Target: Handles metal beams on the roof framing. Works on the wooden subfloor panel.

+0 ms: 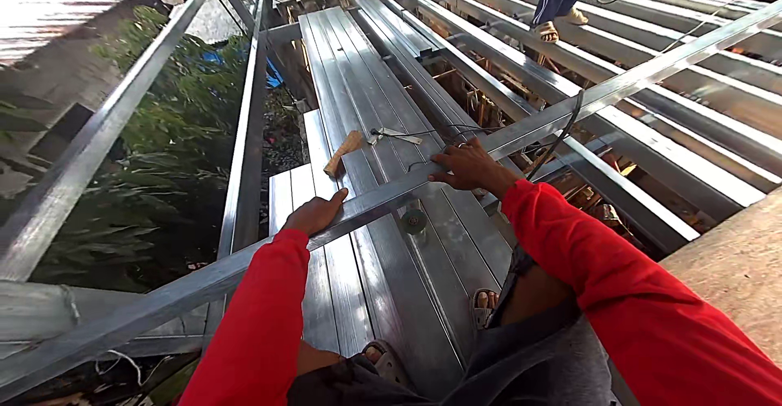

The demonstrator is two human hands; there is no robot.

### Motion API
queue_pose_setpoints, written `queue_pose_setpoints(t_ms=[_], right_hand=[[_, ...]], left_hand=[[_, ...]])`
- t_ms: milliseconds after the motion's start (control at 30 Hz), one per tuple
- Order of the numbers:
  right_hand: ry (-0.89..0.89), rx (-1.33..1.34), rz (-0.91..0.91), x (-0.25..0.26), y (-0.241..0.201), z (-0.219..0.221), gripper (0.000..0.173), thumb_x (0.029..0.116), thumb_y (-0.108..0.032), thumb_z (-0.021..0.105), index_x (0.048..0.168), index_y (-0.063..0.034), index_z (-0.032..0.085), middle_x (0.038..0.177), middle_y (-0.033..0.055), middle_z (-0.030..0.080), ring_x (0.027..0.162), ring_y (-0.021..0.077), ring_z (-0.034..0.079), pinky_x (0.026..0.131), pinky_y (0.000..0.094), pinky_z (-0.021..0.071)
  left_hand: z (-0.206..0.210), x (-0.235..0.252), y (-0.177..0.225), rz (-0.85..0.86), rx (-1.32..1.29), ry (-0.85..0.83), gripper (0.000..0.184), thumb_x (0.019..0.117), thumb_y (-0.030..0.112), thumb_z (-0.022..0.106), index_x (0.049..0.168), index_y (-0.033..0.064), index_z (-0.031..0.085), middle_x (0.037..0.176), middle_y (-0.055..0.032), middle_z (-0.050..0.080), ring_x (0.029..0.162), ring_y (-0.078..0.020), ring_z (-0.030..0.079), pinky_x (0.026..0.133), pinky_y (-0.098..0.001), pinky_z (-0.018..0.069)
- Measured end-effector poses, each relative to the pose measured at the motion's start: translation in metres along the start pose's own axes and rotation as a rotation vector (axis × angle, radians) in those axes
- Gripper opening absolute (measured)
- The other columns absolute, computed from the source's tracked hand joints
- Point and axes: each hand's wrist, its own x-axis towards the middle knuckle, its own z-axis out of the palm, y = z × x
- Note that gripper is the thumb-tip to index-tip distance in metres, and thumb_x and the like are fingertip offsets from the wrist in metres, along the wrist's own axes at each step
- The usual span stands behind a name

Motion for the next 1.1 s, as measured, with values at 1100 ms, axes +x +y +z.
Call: queue_pose_setpoints(t_ms=[1100], right_hand=[[-0.057,-0.006,0.138,-0.001,-0.012,0.0,0.064,0.1063,-0.063,0.033,0.152,-0.0223,0.051,0.144,0.0134,0.058,0.14,0.0325,0.049,0.114,0.0602,0.0331]], left_hand=[[0.001,0.009,-0.016,0.207,-0.129,-0.061,0.099,0.0967,0.08,0.015,0.098,-0.0027,0.07,0.098,-0.0279,0.068,0.098,-0.0429,0.067,0.086,-0.0675,0.0479]])
